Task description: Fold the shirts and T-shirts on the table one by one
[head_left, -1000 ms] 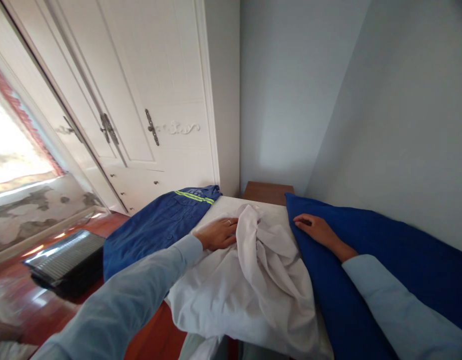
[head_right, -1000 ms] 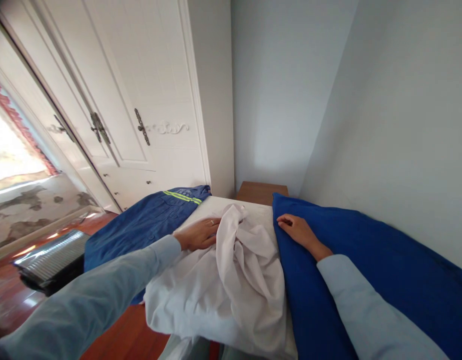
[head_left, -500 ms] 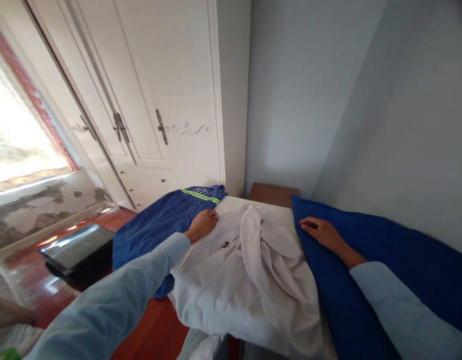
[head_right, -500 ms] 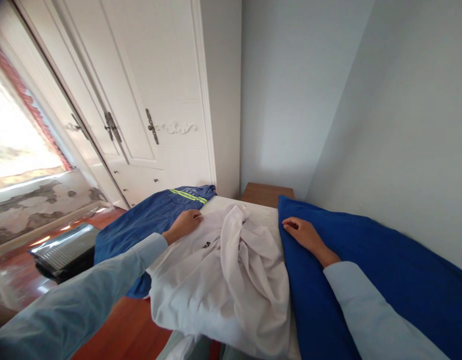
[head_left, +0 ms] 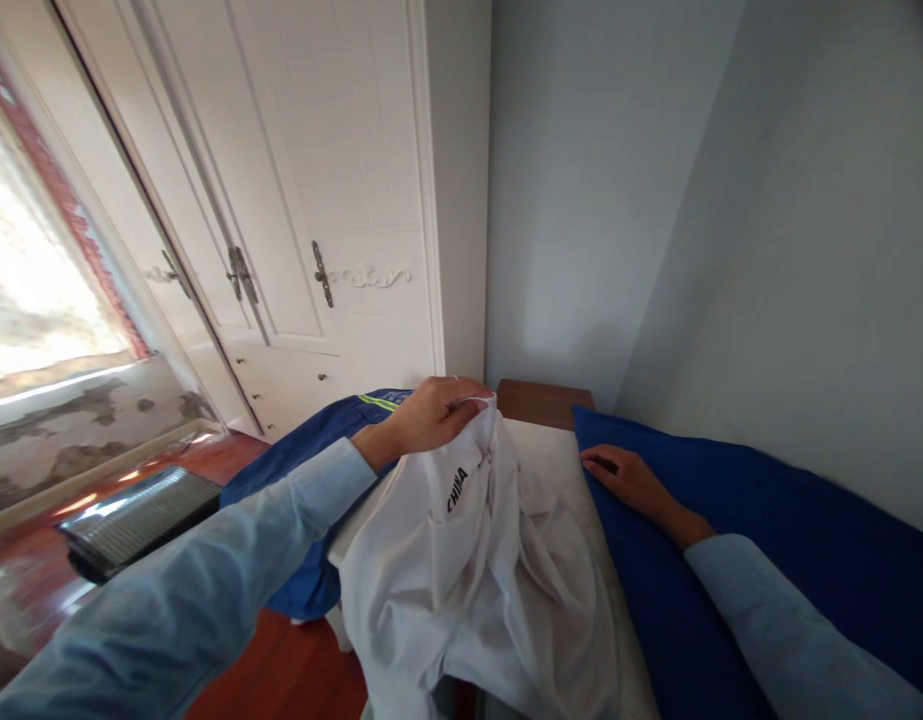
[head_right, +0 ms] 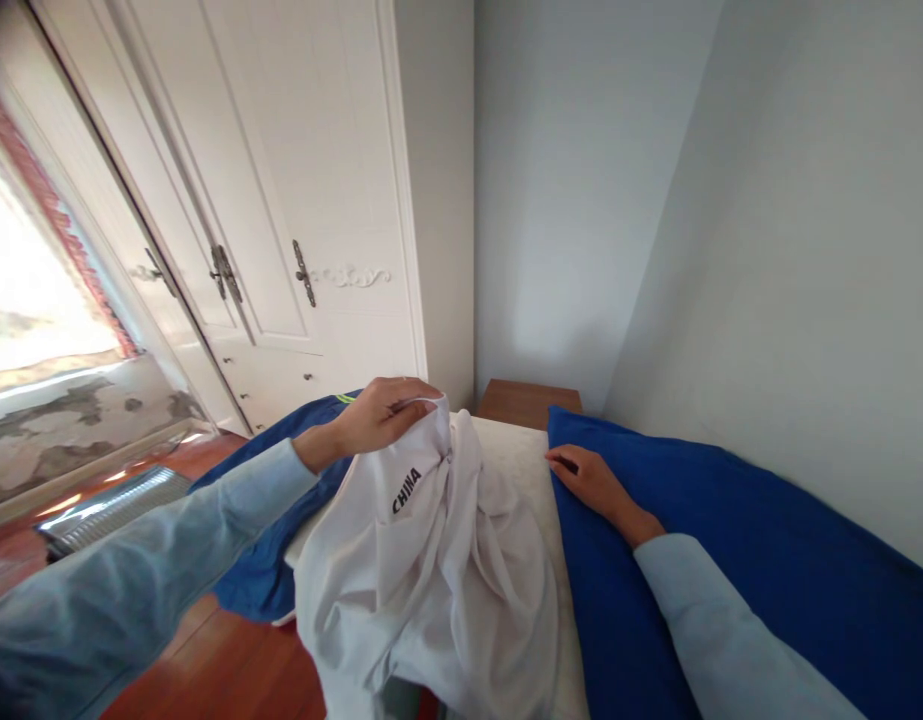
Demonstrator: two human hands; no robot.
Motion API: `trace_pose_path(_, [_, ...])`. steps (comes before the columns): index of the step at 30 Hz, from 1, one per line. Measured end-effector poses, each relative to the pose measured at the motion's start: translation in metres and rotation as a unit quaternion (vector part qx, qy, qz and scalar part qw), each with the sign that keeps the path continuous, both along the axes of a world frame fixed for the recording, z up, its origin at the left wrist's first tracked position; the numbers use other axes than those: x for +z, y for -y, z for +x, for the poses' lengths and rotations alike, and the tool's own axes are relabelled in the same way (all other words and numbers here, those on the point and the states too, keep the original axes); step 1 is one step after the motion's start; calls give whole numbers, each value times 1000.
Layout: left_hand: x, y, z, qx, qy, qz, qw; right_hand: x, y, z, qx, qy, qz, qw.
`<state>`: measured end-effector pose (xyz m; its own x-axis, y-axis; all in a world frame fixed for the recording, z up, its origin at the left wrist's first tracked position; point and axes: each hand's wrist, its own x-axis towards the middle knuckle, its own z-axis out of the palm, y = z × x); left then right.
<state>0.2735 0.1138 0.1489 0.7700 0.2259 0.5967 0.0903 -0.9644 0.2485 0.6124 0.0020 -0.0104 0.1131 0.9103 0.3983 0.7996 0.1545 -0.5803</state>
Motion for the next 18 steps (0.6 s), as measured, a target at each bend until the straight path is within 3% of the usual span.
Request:
trace_pose_path(5, [32, 41, -8, -74, 27, -16, 997, 15, 1, -10, -7, -85, 35, 996])
trace_pose_path(8, [48, 63, -18, -104, 29, -16, 994, 39, 5, -23, 18, -196, 64, 978])
trace_pose_path(11, [58, 78, -27, -128, 28, -14, 991, 78, 13, -51, 142, -235, 66, 959])
trace_pose_path(14, [64, 88, -31, -155, 44, -12, 987, 120, 27, -97, 301, -195, 27, 933])
trace_pose_path(16, [69, 94, -32, -174, 54, -3, 983, 144, 38, -130, 350, -133, -17, 927])
trace_pose_path(18, [75, 99, -34, -187, 62, 17, 980, 161, 49, -160, 347, -79, -60, 933])
